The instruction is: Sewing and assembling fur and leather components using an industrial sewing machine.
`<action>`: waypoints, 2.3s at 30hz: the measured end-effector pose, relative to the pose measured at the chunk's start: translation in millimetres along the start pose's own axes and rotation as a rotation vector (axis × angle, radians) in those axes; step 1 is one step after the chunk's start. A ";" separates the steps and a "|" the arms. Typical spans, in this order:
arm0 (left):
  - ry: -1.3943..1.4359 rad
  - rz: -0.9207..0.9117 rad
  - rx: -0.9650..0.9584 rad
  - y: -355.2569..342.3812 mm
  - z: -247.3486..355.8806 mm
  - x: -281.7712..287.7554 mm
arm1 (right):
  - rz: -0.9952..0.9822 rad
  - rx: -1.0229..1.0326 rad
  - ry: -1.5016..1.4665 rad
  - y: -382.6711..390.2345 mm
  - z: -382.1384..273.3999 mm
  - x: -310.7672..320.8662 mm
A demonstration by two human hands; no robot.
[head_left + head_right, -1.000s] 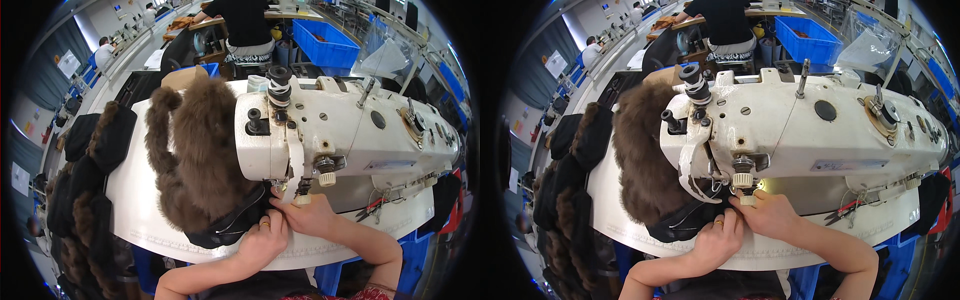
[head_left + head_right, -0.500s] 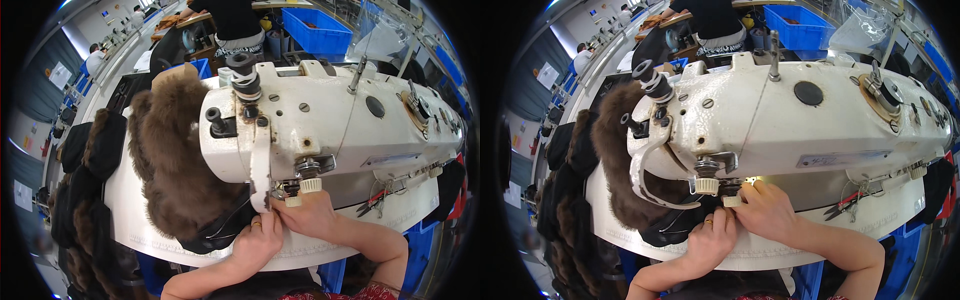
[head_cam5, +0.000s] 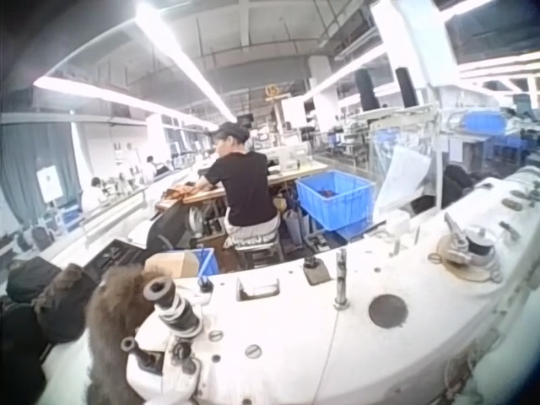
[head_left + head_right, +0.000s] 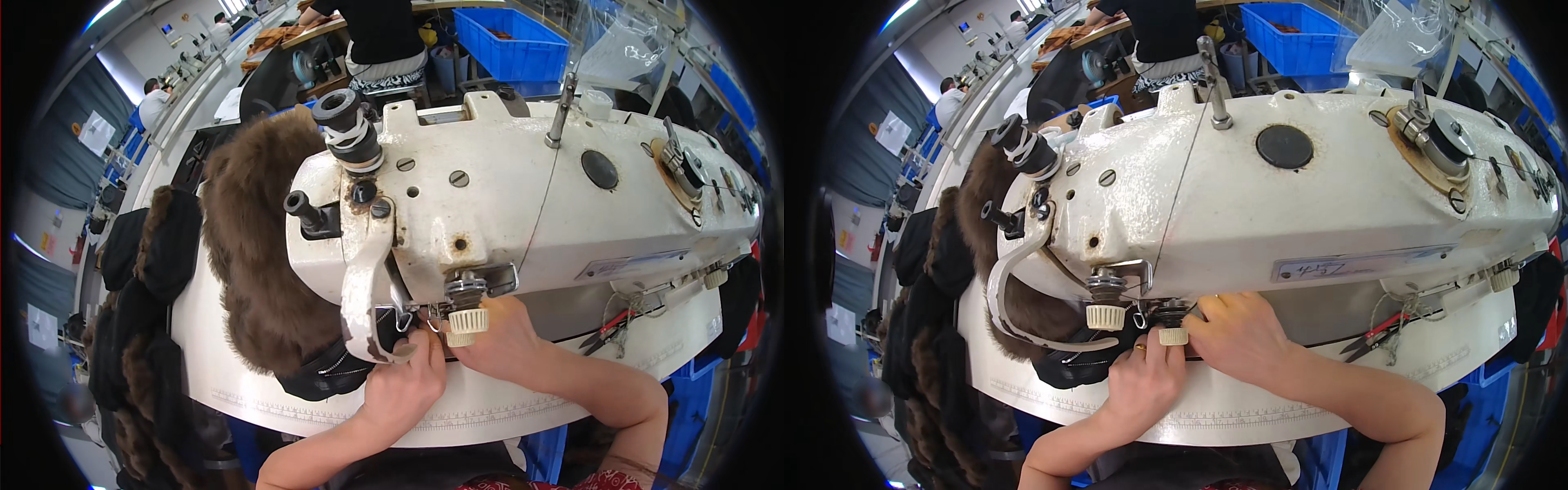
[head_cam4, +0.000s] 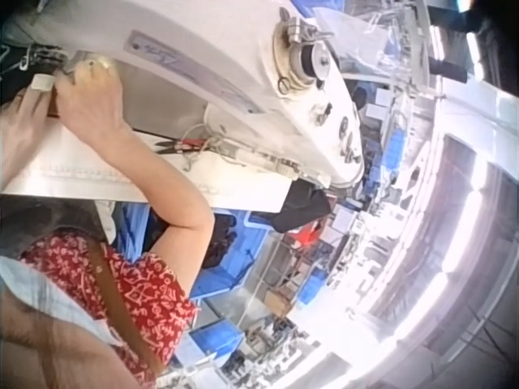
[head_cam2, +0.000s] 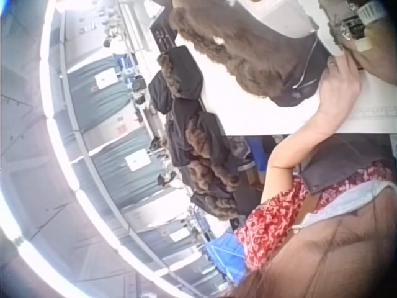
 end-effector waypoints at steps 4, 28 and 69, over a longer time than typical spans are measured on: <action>-0.002 -0.018 0.003 -1.9 -1.5 -4.0 | 0.014 0.001 -0.033 -3.3 2.2 2.5; 0.276 -0.069 -0.015 -23.7 -53.8 51.0 | 0.010 -0.033 -0.248 -19.9 11.7 2.0; 0.486 -0.431 0.313 -11.3 -89.8 21.6 | 0.050 0.050 -0.122 -22.2 -6.9 -14.9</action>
Point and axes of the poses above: each hand's wrist, its own y-axis away from the middle knuckle, its own x-axis out of the back of the hand, z = x × y, the point moved 7 cm from there along -y, towards the middle knuckle, and after that the axes turned 4 degrees about x, right-handed, at the moved point
